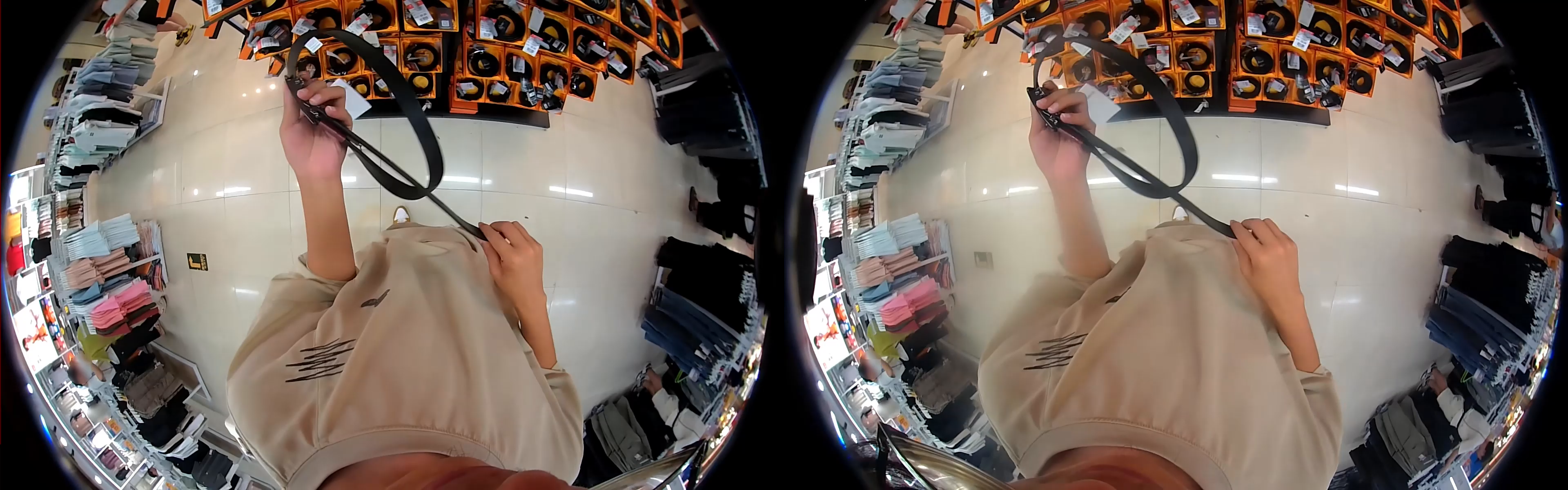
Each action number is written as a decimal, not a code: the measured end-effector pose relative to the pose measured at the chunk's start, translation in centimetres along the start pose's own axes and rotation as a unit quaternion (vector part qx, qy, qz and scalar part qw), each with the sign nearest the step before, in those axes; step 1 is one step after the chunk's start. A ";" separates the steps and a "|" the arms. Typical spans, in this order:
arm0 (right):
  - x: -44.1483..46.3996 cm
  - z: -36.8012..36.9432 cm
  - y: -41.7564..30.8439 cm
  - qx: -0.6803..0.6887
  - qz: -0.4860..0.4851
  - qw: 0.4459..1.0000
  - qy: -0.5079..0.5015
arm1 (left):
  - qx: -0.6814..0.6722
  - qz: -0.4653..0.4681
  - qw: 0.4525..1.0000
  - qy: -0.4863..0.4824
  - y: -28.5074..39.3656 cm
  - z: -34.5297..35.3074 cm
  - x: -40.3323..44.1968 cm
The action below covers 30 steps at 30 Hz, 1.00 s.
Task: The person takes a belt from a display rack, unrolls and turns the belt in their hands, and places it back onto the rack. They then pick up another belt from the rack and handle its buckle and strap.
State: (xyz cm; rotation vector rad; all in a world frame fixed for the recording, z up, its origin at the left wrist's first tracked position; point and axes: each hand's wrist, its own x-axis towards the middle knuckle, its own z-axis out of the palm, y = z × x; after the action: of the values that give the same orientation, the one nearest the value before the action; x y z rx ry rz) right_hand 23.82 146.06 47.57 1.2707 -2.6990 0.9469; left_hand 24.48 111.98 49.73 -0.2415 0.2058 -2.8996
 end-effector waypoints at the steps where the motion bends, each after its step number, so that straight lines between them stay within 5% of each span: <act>1: 0.1 0.1 0.0 0.013 -0.001 1.000 -0.002 | -0.005 -0.003 1.000 -0.014 0.1 0.0 0.0; 13: 1.0 -1.1 -0.5 0.141 0.011 0.990 -0.027 | -0.058 -0.045 0.988 -0.136 -0.7 1.5 0.5; 23: 1.3 -2.0 -0.4 0.174 0.029 0.984 -0.039 | -0.091 -0.027 0.988 -0.119 -0.9 1.7 0.3; 27: 3.1 -3.5 0.5 0.167 0.036 0.984 0.047 | -0.029 -0.050 0.991 -0.123 -1.5 1.4 -0.1; 30: 6.5 -4.8 -2.5 0.214 -0.015 0.965 0.150 | 0.234 -0.044 0.967 -0.087 -4.5 -0.6 -0.9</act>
State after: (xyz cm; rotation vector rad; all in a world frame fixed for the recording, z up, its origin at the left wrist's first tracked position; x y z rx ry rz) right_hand 20.09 142.86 54.49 1.0970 -2.3112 1.6327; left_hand 24.27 116.60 49.70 -0.4225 -0.5243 -2.8822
